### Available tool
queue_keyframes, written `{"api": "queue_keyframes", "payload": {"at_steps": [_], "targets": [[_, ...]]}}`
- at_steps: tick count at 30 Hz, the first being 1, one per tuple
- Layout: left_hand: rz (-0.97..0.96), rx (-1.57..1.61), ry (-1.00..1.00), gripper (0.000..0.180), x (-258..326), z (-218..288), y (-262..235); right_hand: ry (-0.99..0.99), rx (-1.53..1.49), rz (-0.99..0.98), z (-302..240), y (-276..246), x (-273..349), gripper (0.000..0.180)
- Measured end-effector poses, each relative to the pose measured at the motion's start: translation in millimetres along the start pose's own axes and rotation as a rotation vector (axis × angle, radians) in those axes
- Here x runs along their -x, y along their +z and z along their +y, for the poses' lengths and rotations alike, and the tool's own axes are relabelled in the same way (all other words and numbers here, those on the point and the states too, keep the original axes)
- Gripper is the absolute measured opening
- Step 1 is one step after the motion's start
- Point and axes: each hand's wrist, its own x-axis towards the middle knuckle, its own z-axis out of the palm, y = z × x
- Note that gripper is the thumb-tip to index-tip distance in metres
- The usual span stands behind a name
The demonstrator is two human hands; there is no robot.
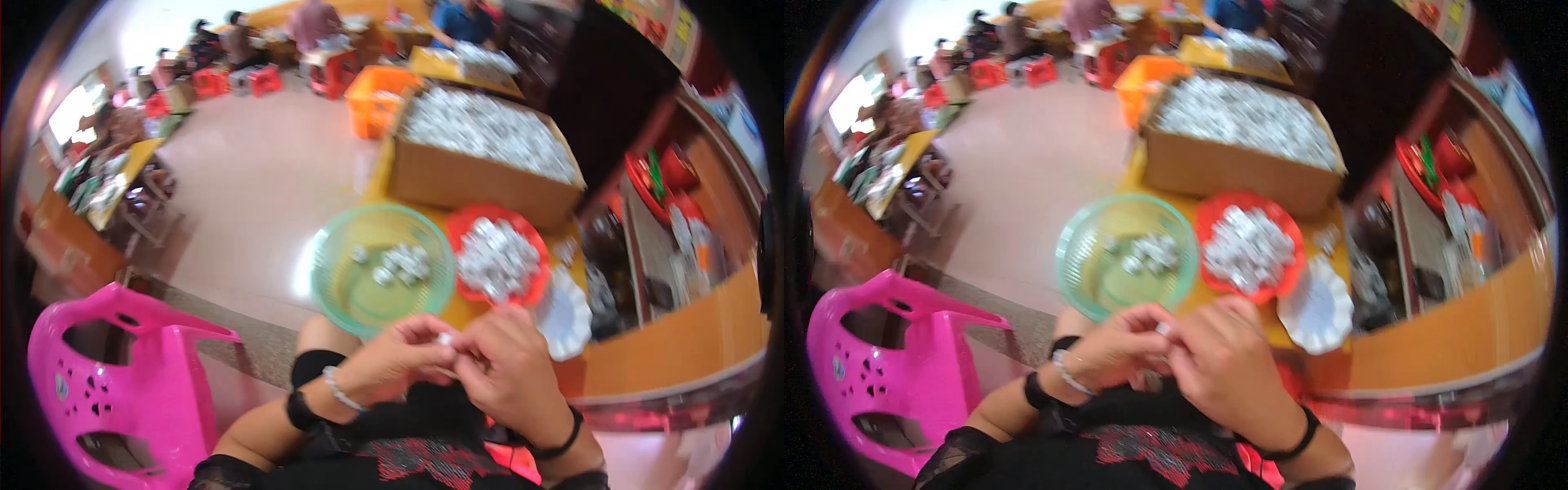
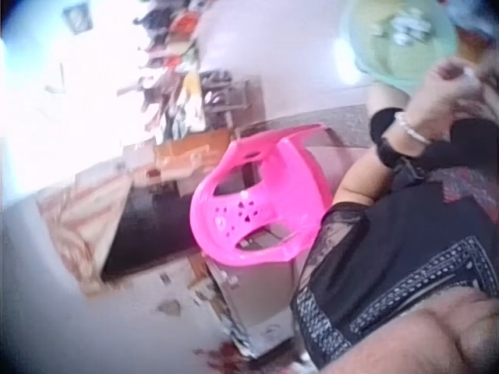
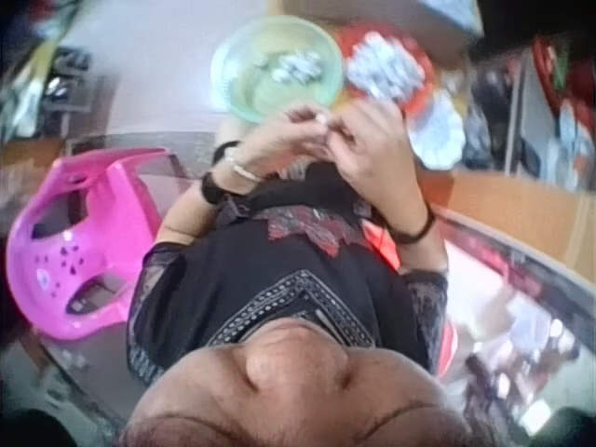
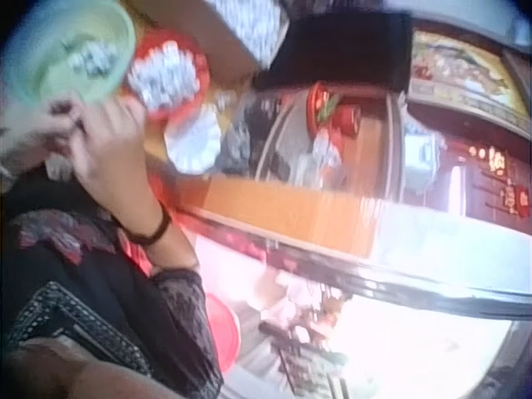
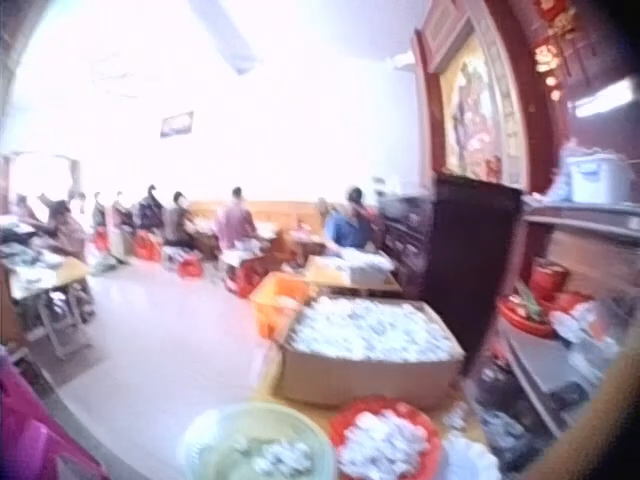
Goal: Assembling small white plastic components by hand at a workshop table.
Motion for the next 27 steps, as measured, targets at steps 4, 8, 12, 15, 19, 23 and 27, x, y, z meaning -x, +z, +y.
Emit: {"api": "queue_keyframes", "payload": {"at_steps": [4,8,12,15,19,23,27], "targets": [[-0.081,-0.002,-0.014,0.020,-5.3,-7.5,2.0,0.157,-0.072,0.036,-7.1,0.3,10.6,0.006],[-0.072,0.019,-0.015,0.022,-11.0,-15.1,0.8,0.214,-0.179,0.033,-3.4,-0.8,23.9,0.004],[-0.018,0.000,0.058,0.025,-7.7,-23.6,1.9,0.207,-0.269,0.019,-2.4,11.2,30.9,0.003],[-0.071,-0.081,0.023,0.028,-1.7,-13.9,13.4,0.143,-0.105,0.043,4.1,10.7,32.0,0.006],[-0.027,-0.102,0.051,0.029,-4.4,-20.8,7.1,0.022,-0.050,0.000,12.6,14.6,34.6,0.003],[-0.097,-0.127,0.036,0.030,-2.2,-25.0,7.3,0.446,-0.623,-0.051,22.7,9.8,50.1,0.003],[-0.069,-0.148,0.010,0.030,-2.8,-33.4,5.2,0.507,-0.637,-0.093,12.6,6.5,51.4,0.004]]}}
